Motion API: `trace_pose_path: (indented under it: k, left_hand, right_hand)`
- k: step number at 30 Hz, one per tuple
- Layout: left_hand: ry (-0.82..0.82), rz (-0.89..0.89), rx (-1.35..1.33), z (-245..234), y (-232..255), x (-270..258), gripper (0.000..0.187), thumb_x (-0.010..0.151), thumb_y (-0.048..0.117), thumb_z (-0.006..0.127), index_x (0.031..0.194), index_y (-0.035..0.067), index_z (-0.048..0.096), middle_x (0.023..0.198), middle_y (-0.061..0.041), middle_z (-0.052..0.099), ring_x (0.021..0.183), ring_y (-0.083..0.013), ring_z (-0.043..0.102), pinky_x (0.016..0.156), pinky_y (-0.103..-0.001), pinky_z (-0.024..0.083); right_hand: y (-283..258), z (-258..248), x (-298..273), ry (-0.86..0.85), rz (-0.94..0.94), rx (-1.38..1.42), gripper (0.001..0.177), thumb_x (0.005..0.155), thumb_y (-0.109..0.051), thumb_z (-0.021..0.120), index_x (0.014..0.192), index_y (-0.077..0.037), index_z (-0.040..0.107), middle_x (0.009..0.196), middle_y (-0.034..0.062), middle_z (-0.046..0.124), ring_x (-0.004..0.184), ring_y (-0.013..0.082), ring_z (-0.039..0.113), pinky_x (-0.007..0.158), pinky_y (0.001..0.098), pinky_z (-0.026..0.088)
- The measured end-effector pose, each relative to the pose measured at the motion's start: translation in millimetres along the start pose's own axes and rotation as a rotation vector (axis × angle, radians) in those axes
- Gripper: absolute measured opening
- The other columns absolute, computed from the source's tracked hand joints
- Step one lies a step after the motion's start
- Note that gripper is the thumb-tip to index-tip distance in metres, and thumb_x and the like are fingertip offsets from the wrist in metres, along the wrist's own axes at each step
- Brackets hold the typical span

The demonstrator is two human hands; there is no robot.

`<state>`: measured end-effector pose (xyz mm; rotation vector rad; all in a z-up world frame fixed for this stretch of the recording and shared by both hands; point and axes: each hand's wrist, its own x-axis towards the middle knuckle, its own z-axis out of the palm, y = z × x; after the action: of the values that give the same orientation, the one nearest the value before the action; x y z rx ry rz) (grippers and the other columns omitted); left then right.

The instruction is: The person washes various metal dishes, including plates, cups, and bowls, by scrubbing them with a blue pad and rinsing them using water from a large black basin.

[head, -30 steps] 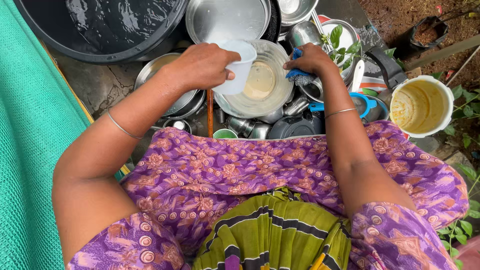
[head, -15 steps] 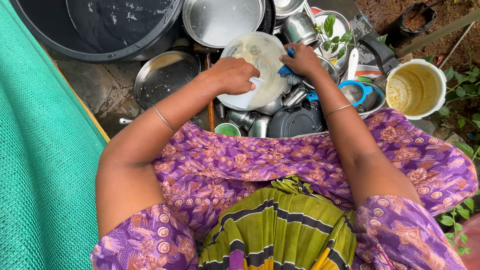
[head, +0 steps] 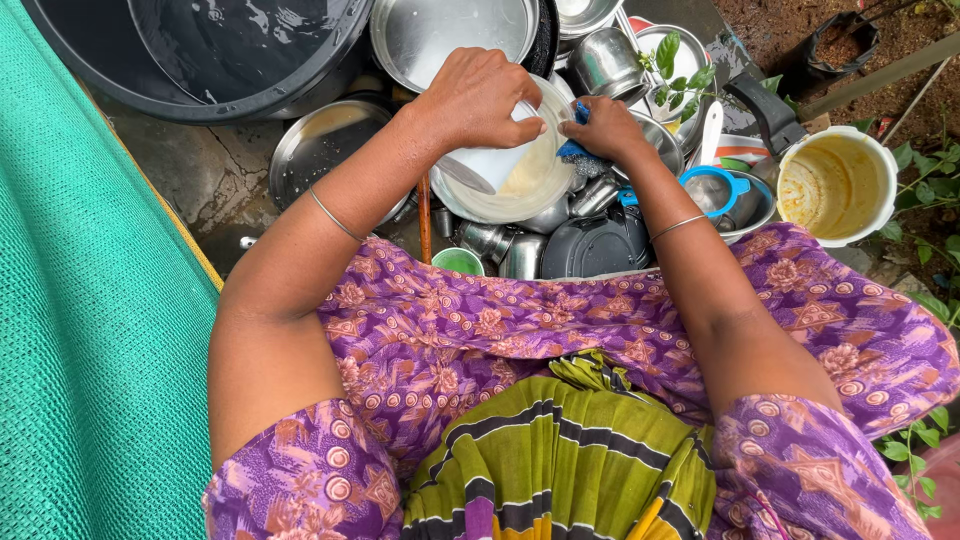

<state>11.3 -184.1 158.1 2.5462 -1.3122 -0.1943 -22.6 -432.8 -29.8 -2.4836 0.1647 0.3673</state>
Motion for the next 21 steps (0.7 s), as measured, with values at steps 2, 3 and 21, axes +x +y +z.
trace_pose_path:
  k: [2,3,21]
  left_hand:
    - [0.041,0.022,0.015,2.7,-3.8,3.1,0.038,0.078,0.047,0.075,0.097,0.015,0.083,0.064,-0.016,0.069,0.067,-0.0352,0.070,0.065,-0.046,0.054]
    - [0.082,0.043,0.031,4.1,-6.5,4.9,0.039,0.077,0.048,0.075,0.094,0.014,0.084,0.062,-0.015,0.068,0.064,-0.0348,0.070,0.062,-0.046,0.054]
    - [0.630,-0.082,0.163,-20.3,-97.0,-38.2,0.023,0.096,0.033,0.083,0.098,0.010,0.079,0.081,-0.010,0.070,0.074,-0.0312,0.066,0.068,-0.047,0.045]
  right_hand:
    - [3.2,3.0,2.7,-0.045,0.029,-0.006,0.054,0.080,-0.048,0.077,0.120,-0.011,0.075,0.110,0.0243,0.073,0.104,0.0409,0.070,0.095,0.0477,0.053]
    - [5.5,5.5,5.4,-0.045,0.062,-0.020,0.058,0.077,-0.049,0.079,0.118,-0.007,0.074,0.109,0.0263,0.072,0.103,0.0416,0.070,0.093,0.0479,0.053]
    - [44.4,-55.4,7.3,-0.186,-0.013,0.422,0.030,0.080,-0.028,0.076,0.099,-0.005,0.080,0.092,0.0091,0.078,0.076,0.0189,0.070,0.074,0.0327,0.056]
